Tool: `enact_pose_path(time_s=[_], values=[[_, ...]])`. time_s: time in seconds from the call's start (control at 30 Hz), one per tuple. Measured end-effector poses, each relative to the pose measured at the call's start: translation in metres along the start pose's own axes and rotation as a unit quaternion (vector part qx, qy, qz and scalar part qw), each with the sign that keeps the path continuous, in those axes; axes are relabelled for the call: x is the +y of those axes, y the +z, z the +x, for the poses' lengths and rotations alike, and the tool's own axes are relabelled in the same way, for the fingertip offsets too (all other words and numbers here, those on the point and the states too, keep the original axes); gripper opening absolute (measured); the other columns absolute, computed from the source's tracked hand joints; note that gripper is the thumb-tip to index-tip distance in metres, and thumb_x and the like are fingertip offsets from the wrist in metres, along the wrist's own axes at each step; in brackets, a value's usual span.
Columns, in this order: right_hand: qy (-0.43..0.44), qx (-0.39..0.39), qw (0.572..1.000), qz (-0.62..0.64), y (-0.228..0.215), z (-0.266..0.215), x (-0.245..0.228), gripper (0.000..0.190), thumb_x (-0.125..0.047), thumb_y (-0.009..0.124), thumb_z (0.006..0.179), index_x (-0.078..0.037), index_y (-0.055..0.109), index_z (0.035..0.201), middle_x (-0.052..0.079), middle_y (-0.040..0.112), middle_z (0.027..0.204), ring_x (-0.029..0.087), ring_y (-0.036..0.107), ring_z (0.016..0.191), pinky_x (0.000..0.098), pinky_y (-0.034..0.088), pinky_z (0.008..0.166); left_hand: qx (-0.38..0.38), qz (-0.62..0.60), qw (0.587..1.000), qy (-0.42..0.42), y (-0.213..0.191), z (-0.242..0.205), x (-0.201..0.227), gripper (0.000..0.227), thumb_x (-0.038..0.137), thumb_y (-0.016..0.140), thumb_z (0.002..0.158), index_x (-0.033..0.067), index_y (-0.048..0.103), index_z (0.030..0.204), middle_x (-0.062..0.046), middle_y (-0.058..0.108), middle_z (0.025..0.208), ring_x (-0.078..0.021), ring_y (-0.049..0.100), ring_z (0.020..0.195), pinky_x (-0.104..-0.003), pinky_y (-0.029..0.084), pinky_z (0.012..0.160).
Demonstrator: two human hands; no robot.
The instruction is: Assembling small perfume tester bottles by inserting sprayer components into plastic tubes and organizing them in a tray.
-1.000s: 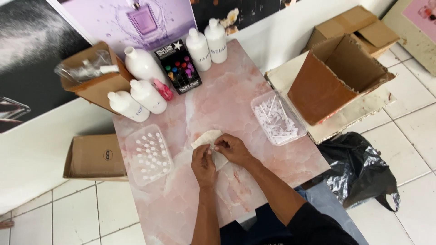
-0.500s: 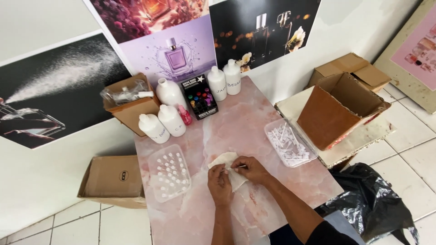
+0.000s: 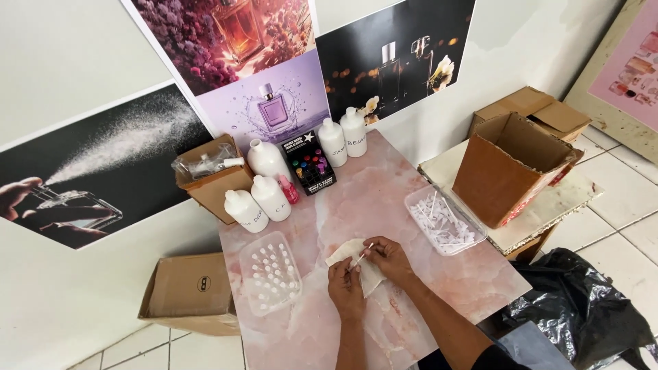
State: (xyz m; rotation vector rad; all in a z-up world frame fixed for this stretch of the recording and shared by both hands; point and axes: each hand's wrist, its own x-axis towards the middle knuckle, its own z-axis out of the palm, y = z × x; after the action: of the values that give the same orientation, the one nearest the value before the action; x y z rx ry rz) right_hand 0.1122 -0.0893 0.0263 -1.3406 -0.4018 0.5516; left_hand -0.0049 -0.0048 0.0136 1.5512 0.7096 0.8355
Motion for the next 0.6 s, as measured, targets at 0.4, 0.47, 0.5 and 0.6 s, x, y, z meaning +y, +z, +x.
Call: enact_pose_path(time_s=[0.4,0.47,0.5,0.6], values=[[-0.033,0.004,0.985,-0.172,0.002,-0.005,0.012,0.016,-0.010,0.067,0.092,-0.011,0.081,0.097,-0.002,0.080,0.091,0.010,0.069,0.086,0.0222,0.055,0.082,0.038,0.004,0.999,-0.012,0.003,-0.003,0.010,0.025,0.015,0.072,0.089,0.0070,0.077,0.113,-0.005,0.073,0.114,-0.0178,0.073,0.102,-0.028,0.061,0.091],[-0.062,-0.011,0.982,-0.180,0.000,-0.004,0.019,0.022,-0.004,0.060,0.094,-0.010,0.078,0.104,0.000,0.078,0.092,0.011,0.069,0.085,0.0216,0.058,0.082,0.035,0.019,0.999,0.000,0.002,-0.002,0.005,0.028,0.018,0.071,0.089,0.0071,0.076,0.115,-0.005,0.072,0.116,-0.0181,0.072,0.104,-0.028,0.060,0.092],[-0.063,-0.012,0.982,-0.179,0.001,-0.006,0.018,0.022,-0.004,0.060,0.094,-0.010,0.078,0.104,0.000,0.078,0.092,0.011,0.069,0.085,0.0216,0.058,0.082,0.036,0.020,0.999,0.000,0.002,-0.003,0.005,0.028,0.018,0.071,0.089,0.0071,0.076,0.115,-0.005,0.072,0.116,-0.0181,0.072,0.104,-0.028,0.060,0.092],[-0.079,-0.007,0.973,-0.218,0.001,-0.007,0.013,0.026,-0.006,0.057,0.093,-0.011,0.076,0.111,0.003,0.081,0.097,0.014,0.075,0.087,0.0243,0.060,0.084,0.042,0.024,0.999,0.004,0.003,-0.001,0.006,0.025,0.016,0.070,0.090,0.0081,0.077,0.112,-0.004,0.072,0.114,-0.0187,0.072,0.102,-0.029,0.061,0.092]])
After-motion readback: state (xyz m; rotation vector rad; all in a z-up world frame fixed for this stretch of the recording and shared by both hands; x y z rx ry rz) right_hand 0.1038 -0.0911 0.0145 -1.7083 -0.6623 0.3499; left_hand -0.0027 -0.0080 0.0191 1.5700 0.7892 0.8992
